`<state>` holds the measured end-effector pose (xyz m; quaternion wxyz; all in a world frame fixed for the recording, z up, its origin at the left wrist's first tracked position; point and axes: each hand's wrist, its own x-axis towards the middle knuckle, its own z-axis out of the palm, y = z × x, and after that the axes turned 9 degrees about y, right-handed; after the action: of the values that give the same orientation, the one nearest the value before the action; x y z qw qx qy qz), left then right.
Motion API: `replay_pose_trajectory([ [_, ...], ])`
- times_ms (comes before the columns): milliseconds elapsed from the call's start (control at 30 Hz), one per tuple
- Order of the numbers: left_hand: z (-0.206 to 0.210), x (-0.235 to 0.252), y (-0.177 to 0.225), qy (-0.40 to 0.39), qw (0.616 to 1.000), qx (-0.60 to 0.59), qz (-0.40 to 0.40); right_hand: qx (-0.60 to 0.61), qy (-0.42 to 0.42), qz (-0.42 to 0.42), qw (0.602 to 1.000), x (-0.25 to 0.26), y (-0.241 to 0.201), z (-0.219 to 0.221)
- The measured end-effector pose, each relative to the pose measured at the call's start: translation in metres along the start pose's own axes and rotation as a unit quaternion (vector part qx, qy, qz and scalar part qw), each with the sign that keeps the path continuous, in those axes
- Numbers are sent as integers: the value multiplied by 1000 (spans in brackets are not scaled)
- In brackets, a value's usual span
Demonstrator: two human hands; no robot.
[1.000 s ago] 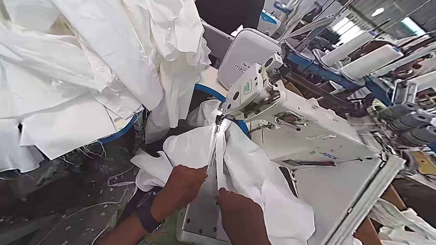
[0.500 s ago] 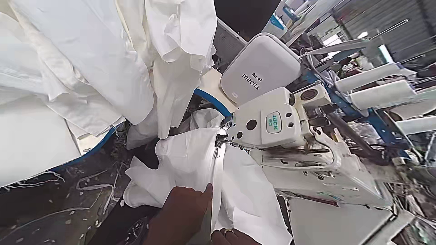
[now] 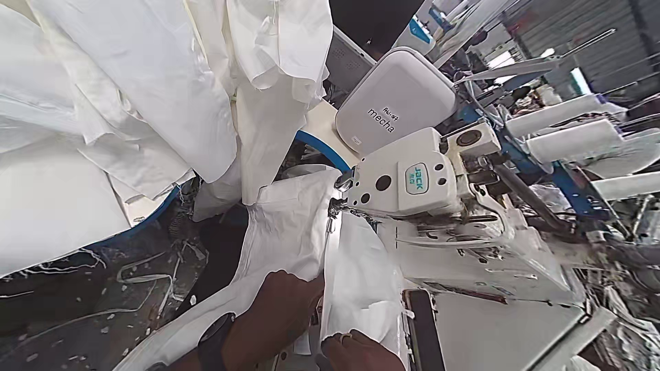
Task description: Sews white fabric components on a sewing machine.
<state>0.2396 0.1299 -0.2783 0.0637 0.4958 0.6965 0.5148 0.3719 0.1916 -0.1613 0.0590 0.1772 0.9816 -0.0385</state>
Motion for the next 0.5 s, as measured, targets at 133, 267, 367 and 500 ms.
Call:
replay_pose_trajectory([
  [133, -5, -2, 3, -9, 1000, 8, 4, -11, 34, -11, 999, 2, 0, -1],
  [267, -10, -4, 5, -13, 1000, -14, -5, -70, 63, -7, 996, 13, -4, -2],
  [367, -12, 1, 3, -43, 999, -20, -26, -98, 89, -14, 991, 26, -4, 10],
  [500, -12, 17, -4, -54, 989, -102, -90, -72, 189, -33, 979, 44, 18, 36],
])
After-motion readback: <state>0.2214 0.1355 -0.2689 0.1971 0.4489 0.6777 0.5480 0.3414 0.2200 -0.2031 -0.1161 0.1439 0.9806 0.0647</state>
